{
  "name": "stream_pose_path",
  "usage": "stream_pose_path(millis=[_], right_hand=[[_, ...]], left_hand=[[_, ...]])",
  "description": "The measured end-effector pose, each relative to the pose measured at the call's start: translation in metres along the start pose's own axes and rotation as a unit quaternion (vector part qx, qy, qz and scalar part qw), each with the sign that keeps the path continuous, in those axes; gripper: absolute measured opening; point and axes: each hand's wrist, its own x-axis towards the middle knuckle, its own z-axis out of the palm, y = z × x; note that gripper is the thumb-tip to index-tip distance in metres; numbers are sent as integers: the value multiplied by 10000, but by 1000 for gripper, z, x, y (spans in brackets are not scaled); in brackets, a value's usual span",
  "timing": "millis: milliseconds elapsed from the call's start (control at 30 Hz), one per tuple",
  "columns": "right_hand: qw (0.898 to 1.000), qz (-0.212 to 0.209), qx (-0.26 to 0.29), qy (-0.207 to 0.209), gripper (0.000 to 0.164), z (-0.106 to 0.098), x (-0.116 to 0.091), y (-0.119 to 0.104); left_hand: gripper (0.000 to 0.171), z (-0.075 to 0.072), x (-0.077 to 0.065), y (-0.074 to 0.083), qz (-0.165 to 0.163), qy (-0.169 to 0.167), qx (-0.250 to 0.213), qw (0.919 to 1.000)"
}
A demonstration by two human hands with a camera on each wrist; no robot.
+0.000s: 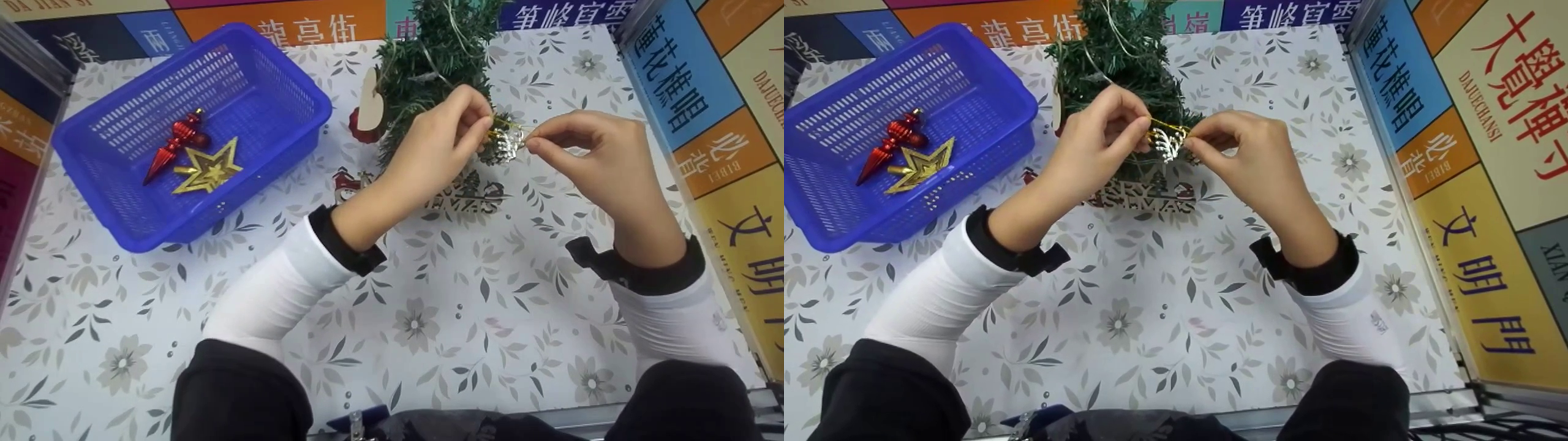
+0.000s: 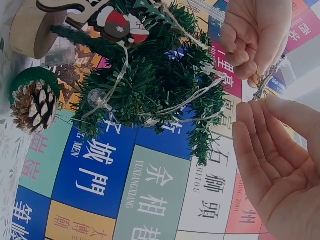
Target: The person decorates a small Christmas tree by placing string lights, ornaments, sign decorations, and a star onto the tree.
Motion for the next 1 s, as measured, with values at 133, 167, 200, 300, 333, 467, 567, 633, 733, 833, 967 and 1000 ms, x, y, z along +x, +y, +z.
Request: stream_pose_path(millis=[133, 167, 200, 300, 333, 467, 567, 633, 733, 833, 967, 1000], right_hand=[[9999, 49, 86, 96, 4, -1, 1, 1], [9999, 47, 80, 111, 5, -1, 1, 1], [9999, 32, 57, 130, 5, -1, 1, 1], [9998, -15, -62, 194, 3, 0, 2, 1], [9997, -35, -84, 215, 3, 1, 2, 1], [9996, -63, 30, 266, 4, 2, 1, 1], [9995, -96, 196, 237, 4, 4, 0, 1], [9995, -112, 241, 178, 4, 6, 0, 0], [9997, -156, 157, 56, 5, 8, 0, 0], [9997, -195, 143, -68, 7, 11, -1, 1], [9991, -191, 232, -304, 18, 12, 0, 3], [9988, -162, 279, -381, 21, 12, 0, 4]], left_hand=[[15, 0, -2, -3, 136, -116, 260, 9995], [16, -1, -2, -4, 165, -170, 319, 9992], [16, -1, -3, -4, 184, -225, 375, 9989], [17, -2, -4, -4, 222, -416, 508, 9976], [17, -2, -4, -4, 233, -476, 536, 9972], [18, -4, -5, -4, 205, -672, 568, 9959], [18, -4, -5, -4, 202, -603, 452, 9970], [18, -4, -5, -4, 182, -503, 306, 9981], [18, -4, -5, -2, 194, -375, 66, 9991], [18, -5, -5, -1, 252, -330, -153, 9990], [17, -5, -6, 0, 412, -286, -241, 9984], [17, -5, -6, 0, 438, -281, -256, 9983]])
